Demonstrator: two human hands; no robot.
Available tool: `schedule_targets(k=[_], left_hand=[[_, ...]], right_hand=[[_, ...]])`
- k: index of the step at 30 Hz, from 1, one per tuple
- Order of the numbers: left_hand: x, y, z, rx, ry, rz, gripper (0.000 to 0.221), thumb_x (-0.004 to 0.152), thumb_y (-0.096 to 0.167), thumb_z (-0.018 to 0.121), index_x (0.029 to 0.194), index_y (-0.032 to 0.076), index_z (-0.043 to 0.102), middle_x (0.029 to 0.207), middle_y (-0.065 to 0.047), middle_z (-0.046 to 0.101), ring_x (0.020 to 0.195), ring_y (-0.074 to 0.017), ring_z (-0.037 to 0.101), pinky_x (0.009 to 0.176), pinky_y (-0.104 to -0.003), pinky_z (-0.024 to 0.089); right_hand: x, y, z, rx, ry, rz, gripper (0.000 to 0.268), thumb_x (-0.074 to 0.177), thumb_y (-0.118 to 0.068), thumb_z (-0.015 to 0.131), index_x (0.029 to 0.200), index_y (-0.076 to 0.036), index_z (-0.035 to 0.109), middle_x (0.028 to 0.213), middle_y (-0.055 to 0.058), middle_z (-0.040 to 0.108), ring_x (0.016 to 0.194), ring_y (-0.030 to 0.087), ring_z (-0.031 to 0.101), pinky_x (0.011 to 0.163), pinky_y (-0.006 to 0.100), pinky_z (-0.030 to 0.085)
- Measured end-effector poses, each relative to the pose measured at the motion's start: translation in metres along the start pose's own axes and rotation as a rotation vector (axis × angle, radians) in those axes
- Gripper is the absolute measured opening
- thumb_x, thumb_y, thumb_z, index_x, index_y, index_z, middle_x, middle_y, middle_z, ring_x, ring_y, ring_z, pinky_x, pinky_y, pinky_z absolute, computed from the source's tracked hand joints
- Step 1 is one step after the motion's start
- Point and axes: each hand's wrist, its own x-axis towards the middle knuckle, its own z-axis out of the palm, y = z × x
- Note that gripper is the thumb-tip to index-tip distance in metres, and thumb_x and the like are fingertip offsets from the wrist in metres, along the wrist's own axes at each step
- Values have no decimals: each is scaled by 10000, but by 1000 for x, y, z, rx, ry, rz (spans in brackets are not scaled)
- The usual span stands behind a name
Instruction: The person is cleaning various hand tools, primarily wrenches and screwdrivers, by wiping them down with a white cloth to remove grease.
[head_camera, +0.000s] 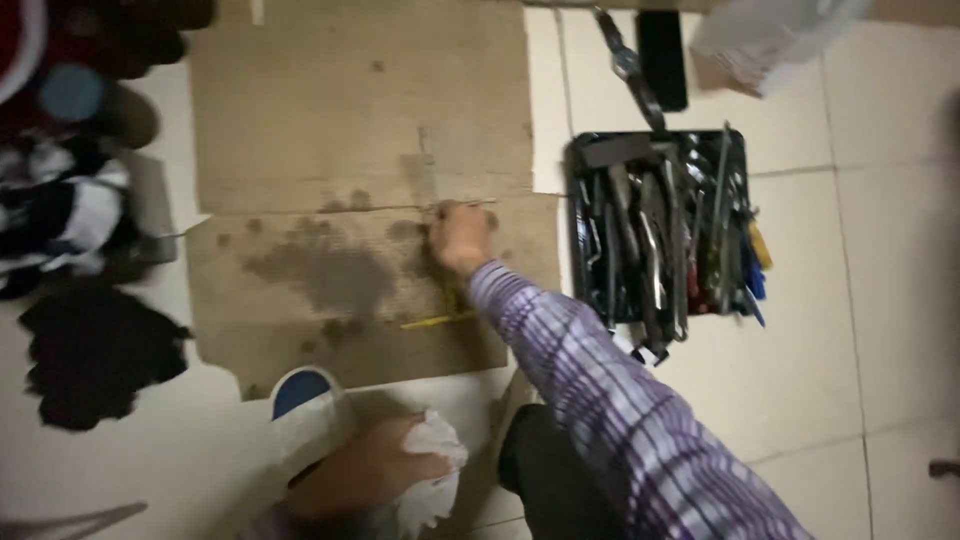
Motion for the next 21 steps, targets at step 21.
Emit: schedule_targets(k=[21], left_hand=[[7, 23, -6, -133, 349, -460, 435, 852, 281, 682, 1207, 60, 799, 1196, -101, 832, 1128, -235, 750, 967, -343, 548]], right_hand=[[-200, 192, -150, 194, 581, 216, 286, 960, -223, 689, 1077, 37, 659, 949, 147, 591, 754, 250, 581, 654, 373, 494]])
